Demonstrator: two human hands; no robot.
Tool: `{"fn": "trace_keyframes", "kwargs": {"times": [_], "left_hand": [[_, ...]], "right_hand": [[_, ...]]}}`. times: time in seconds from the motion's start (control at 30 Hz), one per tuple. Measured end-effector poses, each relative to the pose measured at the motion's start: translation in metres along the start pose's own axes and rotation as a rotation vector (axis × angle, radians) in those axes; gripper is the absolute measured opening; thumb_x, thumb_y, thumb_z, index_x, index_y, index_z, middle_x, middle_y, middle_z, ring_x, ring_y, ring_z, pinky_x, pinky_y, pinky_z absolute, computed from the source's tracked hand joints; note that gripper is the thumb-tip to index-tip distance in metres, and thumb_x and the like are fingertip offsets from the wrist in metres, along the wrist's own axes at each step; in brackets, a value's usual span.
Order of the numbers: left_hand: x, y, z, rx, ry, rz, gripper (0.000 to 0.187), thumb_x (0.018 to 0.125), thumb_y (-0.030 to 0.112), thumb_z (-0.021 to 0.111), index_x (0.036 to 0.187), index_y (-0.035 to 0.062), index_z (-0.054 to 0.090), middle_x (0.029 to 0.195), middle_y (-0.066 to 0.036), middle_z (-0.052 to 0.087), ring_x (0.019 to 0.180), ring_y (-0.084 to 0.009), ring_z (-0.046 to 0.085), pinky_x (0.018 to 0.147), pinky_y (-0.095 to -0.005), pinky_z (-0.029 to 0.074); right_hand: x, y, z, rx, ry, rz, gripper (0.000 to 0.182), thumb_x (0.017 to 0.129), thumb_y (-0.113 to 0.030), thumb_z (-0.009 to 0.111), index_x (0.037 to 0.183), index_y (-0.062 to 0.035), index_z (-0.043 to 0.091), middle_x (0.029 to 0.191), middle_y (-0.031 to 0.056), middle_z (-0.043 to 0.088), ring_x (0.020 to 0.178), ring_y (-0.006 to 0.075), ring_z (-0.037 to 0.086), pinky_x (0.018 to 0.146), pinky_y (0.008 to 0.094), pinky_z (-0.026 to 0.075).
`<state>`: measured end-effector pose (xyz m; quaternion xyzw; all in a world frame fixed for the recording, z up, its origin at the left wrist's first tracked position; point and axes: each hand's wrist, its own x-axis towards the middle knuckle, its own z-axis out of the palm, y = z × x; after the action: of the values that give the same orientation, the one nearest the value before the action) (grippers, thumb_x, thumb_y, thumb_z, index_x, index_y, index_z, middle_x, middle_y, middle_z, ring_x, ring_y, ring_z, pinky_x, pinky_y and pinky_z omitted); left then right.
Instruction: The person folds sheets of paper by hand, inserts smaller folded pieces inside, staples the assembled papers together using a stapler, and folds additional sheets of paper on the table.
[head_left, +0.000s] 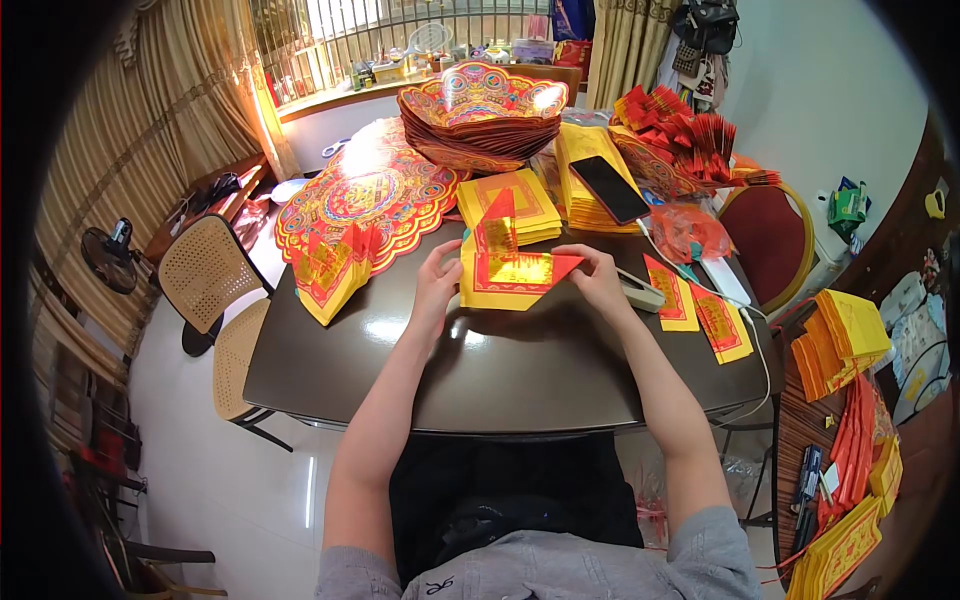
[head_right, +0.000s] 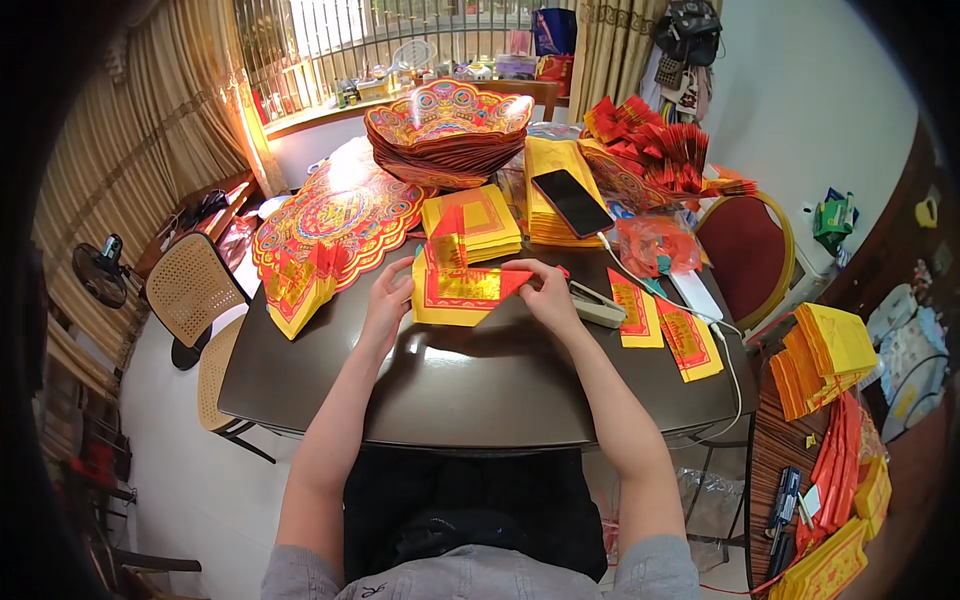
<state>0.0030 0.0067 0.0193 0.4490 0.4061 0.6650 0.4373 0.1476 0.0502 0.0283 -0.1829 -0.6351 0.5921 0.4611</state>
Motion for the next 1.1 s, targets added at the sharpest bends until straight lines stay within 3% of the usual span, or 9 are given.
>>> {"fn": "trace_keyframes", "kwargs": {"times": [0.3,0.5,0.83,0.97,1.1], "left_hand": [[0.002,-0.004,0.004,-0.039,-0.008,-0.057,0.019,0.057,0.004,0.031,0.075,0.0033,0.027,0.064,-0.008,0.037,0.053,-0.0091,0.037,0.043,-0.0144,0.03],[-0.001,-0.009,0.01,-0.08,-0.008,-0.107,0.016,0.057,0.004,0.032,0.072,0.0033,0.027,0.063,-0.008,0.037,0.053,-0.0097,0.037,0.044,-0.0151,0.031],[-0.008,-0.012,0.018,-0.115,-0.044,-0.209,0.013,0.056,0.005,0.034,0.068,0.0031,0.028,0.061,-0.009,0.037,0.053,-0.0105,0.037,0.045,-0.0162,0.031],[-0.007,-0.013,0.02,-0.042,-0.041,-0.137,0.012,0.056,0.004,0.034,0.067,0.0027,0.029,0.06,-0.008,0.037,0.051,-0.0099,0.037,0.044,-0.0154,0.031],[-0.006,-0.014,0.017,0.043,-0.051,-0.061,0.012,0.055,0.003,0.035,0.065,0.0023,0.029,0.058,-0.008,0.037,0.049,-0.0093,0.036,0.042,-0.0146,0.03]], "right_hand": [[0.001,0.004,-0.001,0.137,-0.076,0.061,0.034,0.047,0.003,0.037,0.079,-0.0023,0.027,0.066,0.0064,0.037,0.051,0.009,0.037,0.043,0.0155,0.031],[-0.009,0.004,0.018,-0.056,-0.176,0.198,0.031,0.049,0.0,0.039,0.078,-0.0017,0.027,0.067,0.0076,0.036,0.05,0.0101,0.037,0.042,0.0157,0.031],[-0.009,0.004,0.021,0.009,-0.021,-0.003,0.024,0.052,-0.002,0.036,0.075,0.002,0.03,0.063,0.0085,0.039,0.052,0.0114,0.039,0.041,0.0159,0.033],[-0.008,-0.003,0.021,0.025,0.024,-0.074,0.022,0.054,-0.003,0.035,0.074,0.0035,0.032,0.062,0.0089,0.04,0.052,0.0119,0.04,0.041,0.016,0.034],[-0.006,-0.011,0.015,0.031,0.098,0.043,0.024,0.054,-0.005,0.035,0.076,0.0034,0.03,0.064,0.0096,0.04,0.054,0.012,0.04,0.041,0.0167,0.035]]}}
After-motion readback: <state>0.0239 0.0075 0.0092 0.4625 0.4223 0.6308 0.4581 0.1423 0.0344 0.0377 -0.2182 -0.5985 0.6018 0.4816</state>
